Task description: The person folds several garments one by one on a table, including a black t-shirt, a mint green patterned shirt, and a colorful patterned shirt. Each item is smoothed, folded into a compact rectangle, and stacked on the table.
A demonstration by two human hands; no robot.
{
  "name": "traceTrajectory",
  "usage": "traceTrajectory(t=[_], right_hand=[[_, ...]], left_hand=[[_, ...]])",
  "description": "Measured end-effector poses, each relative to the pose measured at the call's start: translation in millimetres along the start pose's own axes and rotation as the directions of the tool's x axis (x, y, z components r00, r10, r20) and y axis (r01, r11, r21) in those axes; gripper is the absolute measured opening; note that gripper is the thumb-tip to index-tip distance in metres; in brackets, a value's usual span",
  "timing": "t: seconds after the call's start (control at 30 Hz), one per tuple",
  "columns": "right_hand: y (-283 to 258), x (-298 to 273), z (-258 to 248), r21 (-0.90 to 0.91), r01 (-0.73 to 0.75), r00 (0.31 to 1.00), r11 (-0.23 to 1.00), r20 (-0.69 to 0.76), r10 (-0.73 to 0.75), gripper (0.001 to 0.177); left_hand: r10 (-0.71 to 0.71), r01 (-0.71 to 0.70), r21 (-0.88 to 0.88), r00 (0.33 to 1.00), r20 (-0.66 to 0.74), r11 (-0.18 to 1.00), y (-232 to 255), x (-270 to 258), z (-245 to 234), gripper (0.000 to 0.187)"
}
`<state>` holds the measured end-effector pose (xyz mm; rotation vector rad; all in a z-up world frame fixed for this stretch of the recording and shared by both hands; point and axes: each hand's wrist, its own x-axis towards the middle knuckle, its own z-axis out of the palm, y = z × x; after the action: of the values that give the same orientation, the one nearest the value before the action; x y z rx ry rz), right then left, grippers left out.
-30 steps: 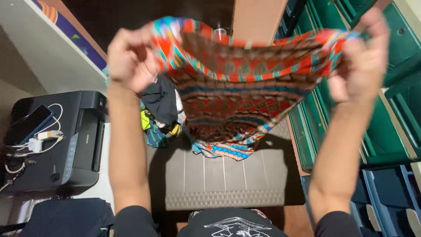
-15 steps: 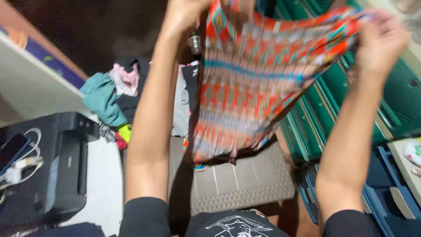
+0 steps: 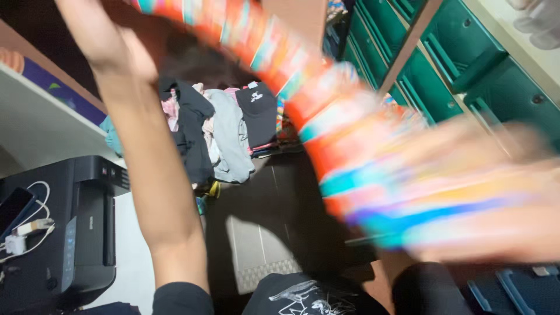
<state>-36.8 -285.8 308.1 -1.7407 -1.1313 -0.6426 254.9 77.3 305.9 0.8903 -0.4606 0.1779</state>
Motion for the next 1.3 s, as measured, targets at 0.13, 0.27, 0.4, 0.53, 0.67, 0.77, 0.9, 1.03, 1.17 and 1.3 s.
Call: traceTrajectory(t=[0.13, 0.27, 0.4, 0.53, 0.67, 0.77, 0.9, 1.03, 1.17, 1.3], right_hand=[[-28, -14, 137, 0.25, 0.058, 0.958, 0.966, 0.258, -0.124, 0.031], [-14, -50, 264, 0.338, -0.069, 0.936, 0.939, 0.348, -0.056, 0.031], [23, -108, 363, 0.231, -0.184, 0.88, 0.955, 0.473, 0.055, 0.028], [40, -154, 434, 0.263, -0.221, 0.833, 0.939, 0.552, 0.042, 0.023], [43, -169, 471, 0.253, -0.241, 0.759, 0.937, 0.65, 0.02, 0.012], [64, -173, 474, 0.165, -0.303, 0.609, 0.939, 0.791, 0.058, 0.03], [114, -210, 442, -0.102, -0.44, 0.356, 0.892, 0.892, 0.277, 0.036], [209, -287, 343, -0.51, -0.372, 0.447, 0.775, 0.634, 0.631, 0.019], [258, -379, 193, -0.276, -0.89, 0.451, 0.362, -0.42, 0.788, 0.019], [260, -431, 101, -0.419, -0.824, 0.185, -0.382, -0.835, 0.517, 0.034]], left_hand=[[-0.106, 0.107, -0.21, 0.994, 0.016, 0.972, -25, -83, -94, 0.015], [-0.37, 0.32, -0.212, 0.89, -0.266, 0.923, -49, -179, -223, 0.012], [-0.488, 0.604, -0.027, 0.616, -0.618, 0.797, -66, -268, -337, 0.025], [-0.352, 0.73, 0.059, 0.398, -0.847, 0.681, -77, -321, -397, 0.018], [-0.252, 0.629, 0.101, 0.447, -0.858, 0.771, -86, -340, -414, 0.015], [-0.212, 0.671, 0.072, 0.332, -0.919, 0.738, -100, -364, -407, 0.029], [0.147, 0.608, 0.434, 0.463, -0.874, 0.666, -120, -400, -384, 0.046], [0.375, 0.587, 0.809, 0.744, -0.553, 0.029, -132, -458, -330, 0.023], [0.238, 0.433, 0.9, 0.871, -0.429, 0.036, -152, -508, -235, 0.013], [-0.09, 0.265, 0.964, 0.96, -0.264, 0.001, -165, -536, -129, 0.016]])
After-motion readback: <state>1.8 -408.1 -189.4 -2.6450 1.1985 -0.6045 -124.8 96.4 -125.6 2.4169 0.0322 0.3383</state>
